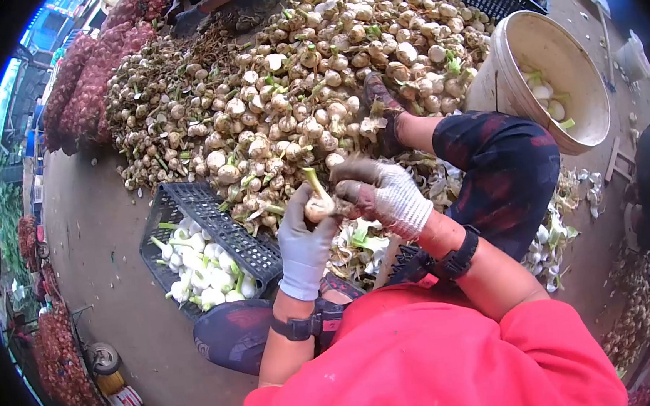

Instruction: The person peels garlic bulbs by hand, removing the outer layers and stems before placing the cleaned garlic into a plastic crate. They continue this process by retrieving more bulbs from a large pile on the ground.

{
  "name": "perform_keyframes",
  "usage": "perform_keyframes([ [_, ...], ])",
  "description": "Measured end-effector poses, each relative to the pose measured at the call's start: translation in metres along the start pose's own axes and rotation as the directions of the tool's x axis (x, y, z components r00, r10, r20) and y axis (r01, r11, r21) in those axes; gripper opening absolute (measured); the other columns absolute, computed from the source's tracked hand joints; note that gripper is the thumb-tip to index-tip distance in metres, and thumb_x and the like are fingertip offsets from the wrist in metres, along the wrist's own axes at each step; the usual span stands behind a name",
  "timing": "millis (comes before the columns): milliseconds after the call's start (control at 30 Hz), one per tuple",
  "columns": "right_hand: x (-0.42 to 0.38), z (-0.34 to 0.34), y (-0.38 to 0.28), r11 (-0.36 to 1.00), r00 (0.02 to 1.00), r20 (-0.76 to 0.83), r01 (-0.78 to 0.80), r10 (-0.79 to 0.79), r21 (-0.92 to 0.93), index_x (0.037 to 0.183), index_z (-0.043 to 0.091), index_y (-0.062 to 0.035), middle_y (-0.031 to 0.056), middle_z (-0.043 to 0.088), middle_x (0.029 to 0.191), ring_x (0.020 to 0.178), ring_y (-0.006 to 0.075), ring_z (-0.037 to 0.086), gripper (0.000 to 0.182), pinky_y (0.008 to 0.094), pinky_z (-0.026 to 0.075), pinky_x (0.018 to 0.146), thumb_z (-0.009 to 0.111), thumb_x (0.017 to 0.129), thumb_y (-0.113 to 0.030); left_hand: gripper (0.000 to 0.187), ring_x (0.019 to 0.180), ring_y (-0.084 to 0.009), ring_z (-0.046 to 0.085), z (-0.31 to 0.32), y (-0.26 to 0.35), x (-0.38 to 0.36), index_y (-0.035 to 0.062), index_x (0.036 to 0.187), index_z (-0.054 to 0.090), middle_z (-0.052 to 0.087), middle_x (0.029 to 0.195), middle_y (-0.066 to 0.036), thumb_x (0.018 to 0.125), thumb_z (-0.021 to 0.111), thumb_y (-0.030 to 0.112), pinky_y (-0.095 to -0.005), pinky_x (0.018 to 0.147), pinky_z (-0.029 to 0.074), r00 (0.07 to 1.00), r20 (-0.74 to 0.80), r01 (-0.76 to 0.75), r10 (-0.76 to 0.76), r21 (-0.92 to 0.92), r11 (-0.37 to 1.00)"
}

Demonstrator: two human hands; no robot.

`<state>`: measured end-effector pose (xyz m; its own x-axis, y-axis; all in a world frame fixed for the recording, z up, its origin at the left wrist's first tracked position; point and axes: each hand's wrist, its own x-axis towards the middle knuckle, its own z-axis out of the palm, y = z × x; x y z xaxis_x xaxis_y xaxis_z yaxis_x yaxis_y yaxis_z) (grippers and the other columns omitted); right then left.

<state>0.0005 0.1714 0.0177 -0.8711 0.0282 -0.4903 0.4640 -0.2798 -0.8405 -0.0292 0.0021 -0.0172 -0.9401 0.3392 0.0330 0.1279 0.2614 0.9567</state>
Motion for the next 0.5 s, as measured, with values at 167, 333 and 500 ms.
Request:
perform_keyframes([
  [167, -0.019, 0.008, 0.026, 0.979, 0.981, 0.116, 0.168, -0.155, -0.113, 0.093, 0.067, 0.0012, 0.0011, 0.061, 0.072, 0.068, 0.0070, 0.054, 0.022, 0.0263, 0.048, 0.060, 0.061, 0.087, -0.019, 0.060, 0.082, -0.0335, 0.059, -0.013, 0.032, -0.028, 0.0019, 0.115, 0.055, 0.058, 0.097, -0.017, 0.060, 0.077, 0.005, -0.0380, 0.071, 0.050, 0.922, 0.085, -0.381, 0.377, 0.371, 0.847],
  [333, -0.042, 0.010, 0.017, 0.980, 0.989, 0.150, 0.040, -0.010, -0.197, 0.093, 0.065, -0.0001, 0.0015, 0.060, 0.068, 0.060, 0.0064, 0.054, 0.023, 0.0249, 0.047, 0.052, 0.055, 0.092, -0.021, 0.058, 0.080, -0.0312, 0.059, -0.023, 0.044, -0.042, 0.0023, 0.112, 0.057, 0.058, 0.094, -0.014, 0.058, 0.075, 0.005, -0.0389, 0.067, 0.050, 0.851, 0.187, -0.513, 0.490, 0.490, 0.704],
  [500, -0.052, 0.010, 0.012, 0.948, 0.968, 0.244, 0.124, -0.051, -0.292, 0.095, 0.062, 0.0003, 0.0049, 0.064, 0.071, 0.060, 0.0086, 0.059, 0.022, 0.0259, 0.049, 0.051, 0.050, 0.095, -0.018, 0.057, 0.081, -0.0308, 0.059, -0.027, 0.060, -0.051, 0.0031, 0.111, 0.060, 0.056, 0.092, -0.014, 0.056, 0.074, 0.004, -0.0384, 0.067, 0.051, 0.845, 0.251, -0.526, 0.471, 0.543, 0.654],
])
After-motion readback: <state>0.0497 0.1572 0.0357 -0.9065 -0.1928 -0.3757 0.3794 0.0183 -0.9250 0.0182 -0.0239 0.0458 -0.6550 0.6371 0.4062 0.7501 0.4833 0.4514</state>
